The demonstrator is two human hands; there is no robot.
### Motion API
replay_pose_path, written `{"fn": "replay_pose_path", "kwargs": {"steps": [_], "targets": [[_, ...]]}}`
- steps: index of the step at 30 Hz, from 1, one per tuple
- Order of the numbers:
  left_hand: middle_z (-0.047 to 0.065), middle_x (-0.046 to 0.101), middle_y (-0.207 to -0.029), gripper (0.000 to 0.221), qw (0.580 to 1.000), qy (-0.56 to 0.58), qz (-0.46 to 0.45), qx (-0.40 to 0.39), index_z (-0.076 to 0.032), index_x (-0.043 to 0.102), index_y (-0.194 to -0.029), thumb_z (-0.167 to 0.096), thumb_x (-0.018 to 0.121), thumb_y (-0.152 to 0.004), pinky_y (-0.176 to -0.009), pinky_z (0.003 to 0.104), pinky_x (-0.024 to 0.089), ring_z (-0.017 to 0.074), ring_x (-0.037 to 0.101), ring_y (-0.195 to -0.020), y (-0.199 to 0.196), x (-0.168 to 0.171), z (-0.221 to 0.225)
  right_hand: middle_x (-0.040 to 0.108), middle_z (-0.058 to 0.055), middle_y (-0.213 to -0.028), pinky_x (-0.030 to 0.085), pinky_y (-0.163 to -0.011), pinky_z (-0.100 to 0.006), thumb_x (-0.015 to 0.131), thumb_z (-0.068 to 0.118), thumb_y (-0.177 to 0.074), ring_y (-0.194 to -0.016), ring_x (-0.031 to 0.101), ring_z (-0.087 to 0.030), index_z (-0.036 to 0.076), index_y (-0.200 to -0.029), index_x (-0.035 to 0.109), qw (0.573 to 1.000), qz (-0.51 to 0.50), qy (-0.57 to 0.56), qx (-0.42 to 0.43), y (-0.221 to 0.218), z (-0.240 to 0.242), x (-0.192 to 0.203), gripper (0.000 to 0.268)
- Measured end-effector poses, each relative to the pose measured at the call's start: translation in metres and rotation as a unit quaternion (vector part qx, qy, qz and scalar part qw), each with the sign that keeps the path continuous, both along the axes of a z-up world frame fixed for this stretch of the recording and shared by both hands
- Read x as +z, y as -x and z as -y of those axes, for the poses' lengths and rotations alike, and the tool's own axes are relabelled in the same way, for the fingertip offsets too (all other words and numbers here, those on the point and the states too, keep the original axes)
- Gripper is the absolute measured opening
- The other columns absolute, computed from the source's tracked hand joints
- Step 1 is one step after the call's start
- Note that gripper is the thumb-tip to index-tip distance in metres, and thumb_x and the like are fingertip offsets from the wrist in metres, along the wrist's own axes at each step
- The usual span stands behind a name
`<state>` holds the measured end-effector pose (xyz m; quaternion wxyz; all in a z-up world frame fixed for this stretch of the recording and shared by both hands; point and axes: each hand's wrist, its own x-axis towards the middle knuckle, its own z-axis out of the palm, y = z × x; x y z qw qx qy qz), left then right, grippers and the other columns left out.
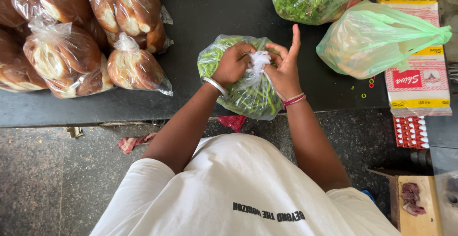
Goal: The person ties several plastic bags containing green vegetables, carrots, and other produce, moves the bags around a dark countertop, and سپس wipes a section of the counter with a cloth.
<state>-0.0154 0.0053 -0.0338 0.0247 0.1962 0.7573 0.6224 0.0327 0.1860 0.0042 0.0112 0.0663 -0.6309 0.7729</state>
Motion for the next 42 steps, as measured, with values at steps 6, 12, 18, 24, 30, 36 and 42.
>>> {"fn": "replay_pose_path", "kwargs": {"steps": [6,12,18,24,30,36,42], "targets": [[0.012,0.067,-0.099,0.019,0.999,-0.019,-0.025,-0.037,0.001,0.070,-0.099,0.004,0.055,-0.087,-0.080,0.037,0.054,0.0231,0.068,-0.089,0.008,-0.012,0.002,0.069,-0.011,-0.115,0.058,-0.082,-0.026,0.065,-0.015,-0.090,-0.104,0.070,-0.013,0.010,-0.144,0.045,0.957,-0.088,-0.261,-0.088,-0.004,0.007,-0.019,0.063],[0.007,0.067,-0.088,0.022,0.994,-0.058,0.095,-0.008,-0.002,0.069,-0.105,-0.001,0.056,-0.088,-0.072,0.033,0.052,0.0154,0.062,-0.077,-0.002,0.008,0.006,0.070,-0.009,-0.101,0.051,-0.072,-0.020,0.053,-0.015,-0.091,-0.086,0.065,-0.008,0.006,-0.138,0.054,0.981,-0.032,-0.191,-0.028,-0.006,0.005,-0.013,0.052],[0.010,0.072,-0.085,0.022,0.996,-0.013,0.083,0.006,-0.001,0.073,-0.104,-0.007,0.060,-0.088,-0.070,0.032,0.053,0.0153,0.066,-0.074,-0.001,0.017,0.005,0.065,-0.006,-0.116,0.056,-0.092,-0.024,0.061,-0.015,-0.090,-0.106,0.064,-0.009,0.004,-0.137,0.056,0.987,-0.048,-0.135,0.073,-0.007,-0.004,0.002,0.051],[0.014,0.074,-0.092,0.024,0.999,0.046,-0.006,0.008,0.004,0.076,-0.101,-0.012,0.068,-0.084,-0.073,0.034,0.056,0.0180,0.071,-0.078,0.001,0.008,0.006,0.060,-0.005,-0.125,0.056,-0.091,-0.024,0.062,-0.010,-0.094,-0.106,0.062,-0.010,0.004,-0.137,0.063,0.985,-0.083,-0.149,-0.023,-0.008,0.000,-0.006,0.045],[0.014,0.074,-0.099,0.029,0.975,-0.157,0.139,-0.073,0.007,0.077,-0.110,-0.009,0.063,-0.091,-0.076,0.033,0.055,0.0174,0.069,-0.081,0.007,-0.003,0.012,0.049,-0.005,-0.145,0.054,-0.099,-0.030,0.054,0.008,-0.111,-0.115,0.061,-0.012,-0.002,-0.128,0.069,0.998,-0.055,0.012,0.008,-0.007,-0.011,-0.016,0.025],[0.009,0.078,-0.104,0.024,0.966,-0.169,0.170,-0.093,0.003,0.075,-0.118,-0.009,0.069,-0.098,-0.084,0.027,0.057,0.0104,0.071,-0.089,0.006,0.006,0.016,0.040,-0.006,-0.160,0.049,-0.103,-0.033,0.057,0.010,-0.110,-0.121,0.056,-0.015,-0.004,-0.131,0.067,0.998,-0.044,0.042,0.013,-0.009,-0.020,-0.023,0.027],[0.010,0.079,-0.093,0.020,0.963,-0.195,0.184,-0.021,0.005,0.077,-0.111,-0.004,0.072,-0.094,-0.071,0.028,0.057,0.0115,0.069,-0.076,0.009,-0.001,0.005,0.040,-0.012,-0.164,0.042,-0.118,-0.034,0.061,0.013,-0.110,-0.143,0.048,-0.019,-0.002,-0.128,0.073,0.976,-0.117,-0.159,-0.093,-0.029,-0.023,-0.006,0.025]]}}
